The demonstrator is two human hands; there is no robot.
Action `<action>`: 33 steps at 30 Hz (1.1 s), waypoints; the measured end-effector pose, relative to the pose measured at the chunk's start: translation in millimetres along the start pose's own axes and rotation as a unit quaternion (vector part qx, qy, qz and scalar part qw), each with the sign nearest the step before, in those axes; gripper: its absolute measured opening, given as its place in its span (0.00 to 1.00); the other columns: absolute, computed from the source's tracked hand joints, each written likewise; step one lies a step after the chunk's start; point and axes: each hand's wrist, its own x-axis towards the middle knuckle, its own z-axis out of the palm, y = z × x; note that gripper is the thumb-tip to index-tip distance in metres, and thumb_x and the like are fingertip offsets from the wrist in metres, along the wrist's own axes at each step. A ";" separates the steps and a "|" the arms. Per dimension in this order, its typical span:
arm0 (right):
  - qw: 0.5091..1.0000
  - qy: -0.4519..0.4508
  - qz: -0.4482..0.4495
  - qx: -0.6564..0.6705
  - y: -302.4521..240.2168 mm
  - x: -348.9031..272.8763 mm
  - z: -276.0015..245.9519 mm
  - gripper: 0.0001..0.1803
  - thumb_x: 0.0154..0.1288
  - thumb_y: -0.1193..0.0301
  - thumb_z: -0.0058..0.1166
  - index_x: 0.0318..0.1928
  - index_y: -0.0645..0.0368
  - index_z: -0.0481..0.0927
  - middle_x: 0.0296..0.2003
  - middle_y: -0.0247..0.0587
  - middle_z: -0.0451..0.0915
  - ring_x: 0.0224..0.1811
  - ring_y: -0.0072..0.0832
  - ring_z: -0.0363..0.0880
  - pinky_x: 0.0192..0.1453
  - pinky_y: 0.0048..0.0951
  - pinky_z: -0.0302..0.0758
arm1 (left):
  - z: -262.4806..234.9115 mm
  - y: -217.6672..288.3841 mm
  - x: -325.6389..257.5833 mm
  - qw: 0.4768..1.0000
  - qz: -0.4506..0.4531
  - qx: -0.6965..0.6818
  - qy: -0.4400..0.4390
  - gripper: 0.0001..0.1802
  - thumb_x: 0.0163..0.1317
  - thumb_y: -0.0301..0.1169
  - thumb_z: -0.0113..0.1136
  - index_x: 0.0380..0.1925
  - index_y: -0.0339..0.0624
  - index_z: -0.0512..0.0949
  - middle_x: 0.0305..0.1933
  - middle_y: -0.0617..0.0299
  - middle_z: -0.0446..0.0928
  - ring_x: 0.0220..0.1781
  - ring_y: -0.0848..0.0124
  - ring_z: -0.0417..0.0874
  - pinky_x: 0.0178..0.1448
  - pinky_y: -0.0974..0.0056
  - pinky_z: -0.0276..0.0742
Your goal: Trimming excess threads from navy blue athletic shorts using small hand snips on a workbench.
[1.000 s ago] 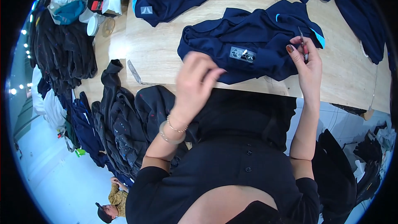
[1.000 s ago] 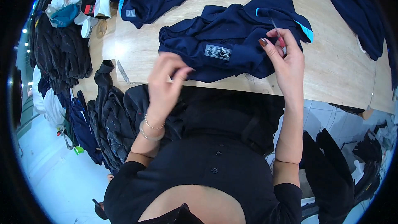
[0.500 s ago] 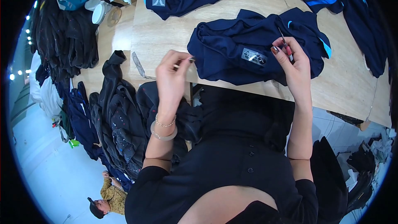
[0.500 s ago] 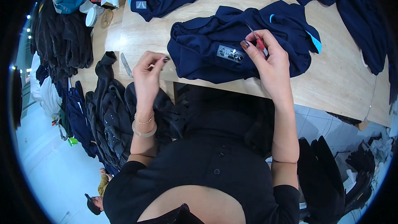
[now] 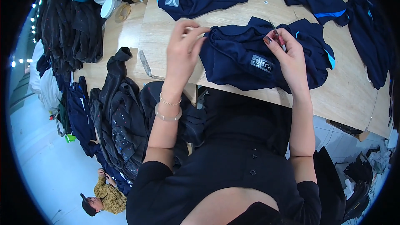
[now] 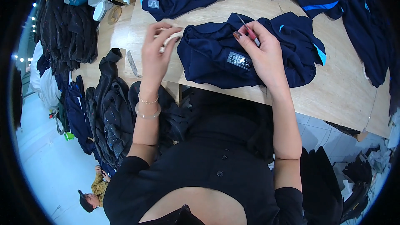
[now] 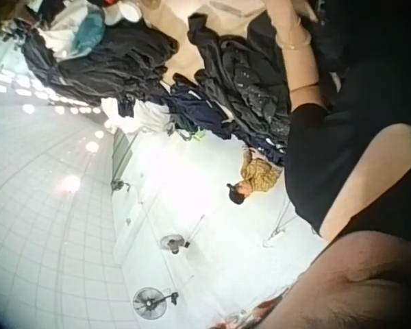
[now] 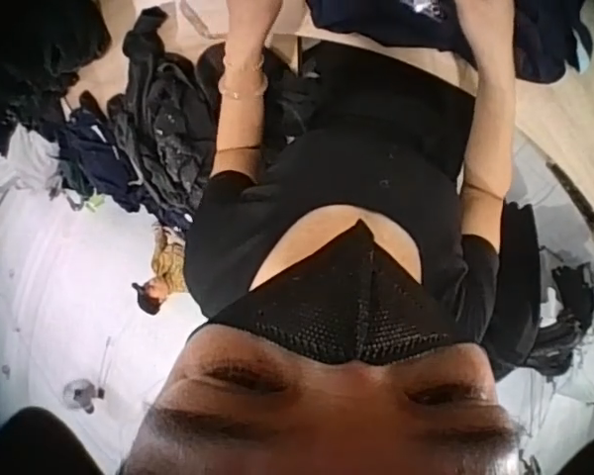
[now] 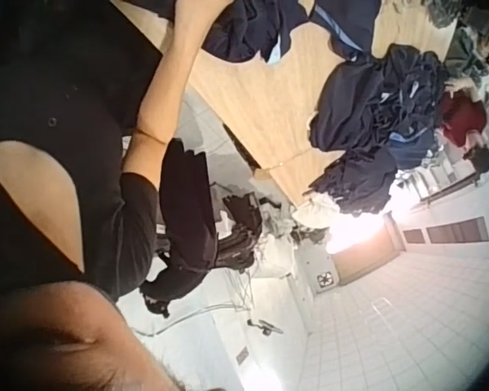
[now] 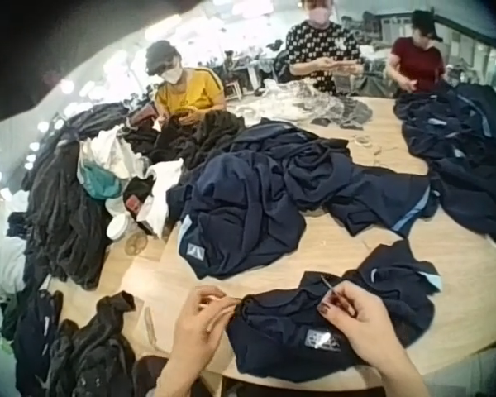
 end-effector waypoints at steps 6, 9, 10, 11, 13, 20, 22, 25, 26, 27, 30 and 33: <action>0.999 -0.043 0.012 -0.004 -2.0 5.8 8.1 0.10 0.69 0.67 0.54 0.39 0.61 0.76 0.30 0.28 0.72 0.37 0.15 0.69 0.46 0.17 0.66 | 15.4 -19.6 16.1 0.997 0.047 -0.021 -0.062 0.07 0.58 0.17 0.60 0.36 0.37 0.82 0.37 0.60 0.79 0.35 0.71 0.81 0.37 0.69 0.77; 0.999 -0.039 -0.003 0.006 0.4 9.0 13.9 0.11 0.71 0.65 0.52 0.43 0.61 0.75 0.33 0.30 0.76 0.40 0.16 0.72 0.50 0.19 0.68 | 15.5 -17.8 12.9 0.985 -0.116 -0.125 -0.019 0.04 0.62 0.19 0.56 0.33 0.37 0.79 0.29 0.59 0.82 0.32 0.71 0.84 0.36 0.69 0.79; 0.999 -0.039 -0.004 0.005 -0.6 11.5 13.8 0.11 0.71 0.65 0.52 0.43 0.61 0.75 0.33 0.30 0.76 0.40 0.16 0.72 0.50 0.19 0.68 | 16.3 -17.4 14.2 0.985 -0.115 -0.125 -0.017 0.04 0.62 0.19 0.56 0.33 0.37 0.79 0.29 0.59 0.82 0.32 0.71 0.84 0.36 0.69 0.79; 0.998 -0.054 0.010 -0.018 -1.5 14.1 14.4 0.11 0.71 0.66 0.52 0.43 0.61 0.74 0.33 0.31 0.77 0.40 0.17 0.73 0.50 0.19 0.68 | 16.2 -16.6 14.3 0.982 -0.118 -0.144 -0.002 0.04 0.64 0.19 0.54 0.33 0.35 0.78 0.29 0.58 0.83 0.31 0.73 0.84 0.35 0.71 0.79; 0.996 -0.072 0.024 -0.040 -1.5 19.3 18.2 0.11 0.70 0.66 0.53 0.43 0.62 0.73 0.33 0.32 0.78 0.40 0.17 0.74 0.50 0.19 0.68 | 14.0 -17.8 13.2 0.979 -0.122 -0.161 0.016 0.06 0.67 0.19 0.51 0.34 0.34 0.77 0.29 0.58 0.84 0.30 0.74 0.85 0.34 0.73 0.78; 0.961 -0.049 -0.164 -0.217 -8.3 29.6 47.0 0.10 0.62 0.66 0.59 0.33 0.59 0.75 0.25 0.41 0.79 0.29 0.37 0.78 0.33 0.34 0.71 | 14.4 -20.5 14.5 0.943 -0.182 -0.259 0.098 0.06 0.68 0.20 0.50 0.35 0.32 0.77 0.30 0.59 0.84 0.30 0.78 0.82 0.34 0.75 0.76; 0.935 -0.031 -0.224 -0.272 -13.0 31.0 53.4 0.10 0.60 0.66 0.60 0.32 0.58 0.75 0.25 0.39 0.79 0.31 0.37 0.78 0.33 0.34 0.72 | 15.3 -19.2 14.4 0.944 -0.184 -0.260 0.088 0.06 0.68 0.20 0.51 0.35 0.32 0.77 0.30 0.59 0.84 0.30 0.79 0.82 0.34 0.75 0.76; 0.923 -0.030 -0.245 -0.296 -10.7 33.8 57.9 0.10 0.59 0.67 0.61 0.32 0.57 0.74 0.25 0.37 0.79 0.33 0.36 0.78 0.34 0.35 0.72 | 15.8 -16.0 15.7 0.939 -0.198 -0.268 0.090 0.06 0.68 0.20 0.51 0.34 0.33 0.77 0.29 0.59 0.83 0.30 0.79 0.82 0.34 0.76 0.76; 0.923 -0.030 -0.245 -0.296 -9.1 34.2 59.0 0.10 0.59 0.67 0.61 0.32 0.57 0.74 0.25 0.37 0.79 0.33 0.36 0.78 0.34 0.35 0.72 | 15.7 -14.9 15.8 0.939 -0.197 -0.269 0.090 0.06 0.68 0.20 0.51 0.34 0.32 0.77 0.29 0.59 0.83 0.30 0.79 0.82 0.34 0.76 0.76; 0.921 -0.026 -0.253 -0.294 -7.1 34.4 60.2 0.10 0.58 0.66 0.61 0.32 0.57 0.75 0.25 0.37 0.79 0.33 0.36 0.77 0.34 0.36 0.72 | 15.7 -13.6 15.9 0.939 -0.196 -0.269 0.091 0.06 0.68 0.20 0.51 0.34 0.32 0.77 0.29 0.59 0.83 0.29 0.79 0.82 0.34 0.76 0.76; 0.921 -0.020 -0.260 -0.290 -4.5 35.5 62.3 0.10 0.58 0.66 0.62 0.32 0.57 0.75 0.25 0.37 0.79 0.33 0.36 0.77 0.34 0.36 0.72 | 17.6 -10.0 16.9 0.940 -0.194 -0.267 0.088 0.06 0.68 0.20 0.52 0.34 0.32 0.78 0.28 0.60 0.83 0.29 0.79 0.82 0.34 0.75 0.76; 0.923 -0.019 -0.259 -0.284 -2.7 36.6 64.8 0.10 0.58 0.66 0.62 0.32 0.57 0.75 0.25 0.37 0.79 0.33 0.37 0.77 0.34 0.36 0.72 | 17.1 -6.3 17.5 0.943 -0.201 -0.259 0.062 0.06 0.69 0.22 0.51 0.37 0.31 0.77 0.31 0.57 0.83 0.31 0.77 0.81 0.37 0.74 0.76</action>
